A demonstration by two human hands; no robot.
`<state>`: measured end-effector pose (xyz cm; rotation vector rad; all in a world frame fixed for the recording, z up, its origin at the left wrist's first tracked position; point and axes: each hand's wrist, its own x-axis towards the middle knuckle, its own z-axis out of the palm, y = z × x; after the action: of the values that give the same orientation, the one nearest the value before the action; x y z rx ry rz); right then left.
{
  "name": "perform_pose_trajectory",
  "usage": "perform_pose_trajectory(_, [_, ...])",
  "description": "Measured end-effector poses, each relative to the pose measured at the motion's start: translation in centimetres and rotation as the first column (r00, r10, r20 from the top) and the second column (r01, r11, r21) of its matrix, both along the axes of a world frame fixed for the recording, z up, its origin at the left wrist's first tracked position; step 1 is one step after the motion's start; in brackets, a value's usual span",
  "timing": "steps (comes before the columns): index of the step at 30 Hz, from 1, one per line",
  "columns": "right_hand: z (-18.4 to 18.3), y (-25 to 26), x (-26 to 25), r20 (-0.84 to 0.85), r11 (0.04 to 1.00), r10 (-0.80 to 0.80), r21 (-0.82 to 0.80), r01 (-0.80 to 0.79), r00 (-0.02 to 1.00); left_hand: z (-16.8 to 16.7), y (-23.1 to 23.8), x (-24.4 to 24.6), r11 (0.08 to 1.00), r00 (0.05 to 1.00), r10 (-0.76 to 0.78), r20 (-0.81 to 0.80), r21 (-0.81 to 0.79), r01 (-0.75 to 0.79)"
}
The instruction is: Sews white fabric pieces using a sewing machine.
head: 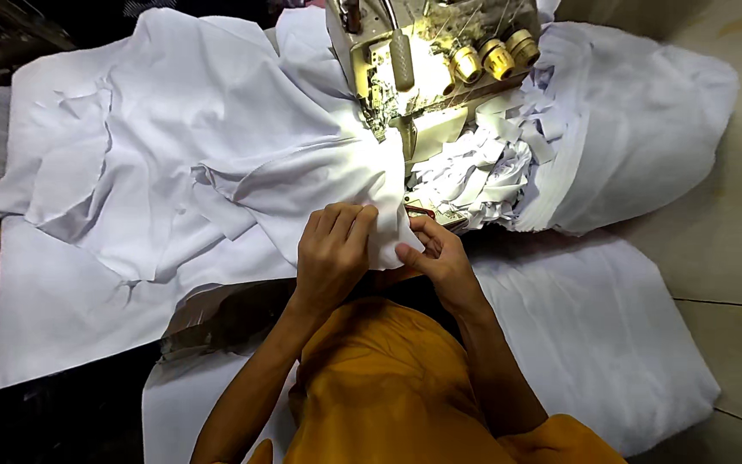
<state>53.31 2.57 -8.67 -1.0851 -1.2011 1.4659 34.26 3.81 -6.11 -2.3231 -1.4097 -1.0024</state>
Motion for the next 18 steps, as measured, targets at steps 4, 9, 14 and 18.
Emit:
perform_pose_trajectory(4, [-0.3,1.7,0.4,-0.012,0.998,-0.052,-0.026,0.051,0.999,1.7,-0.7,0.6,0.996,0.993,-0.068,0.098,0.06,0.062])
perform_pose_trajectory(9, [1.0,2.1,0.3,-0.025,0.992,-0.124,-0.033,0.123,0.992,3.8,-1.2,1.7,0.999,0.99,-0.041,0.131,0.039,0.036])
perform_pose_trajectory(14, [1.0,0.8,0.7,0.049,0.979,-0.2,0.051,0.197,0.979,1.9,-1.9,3.0,0.994,0.993,-0.075,-0.091,-0.09,0.066])
perform_pose_trajectory(18, [-0.5,0.3,0.9,0.112,0.972,-0.233,0.057,0.228,0.966,-0.7,-2.3,3.5,0.994,0.981,-0.07,-0.183,-0.094,0.054])
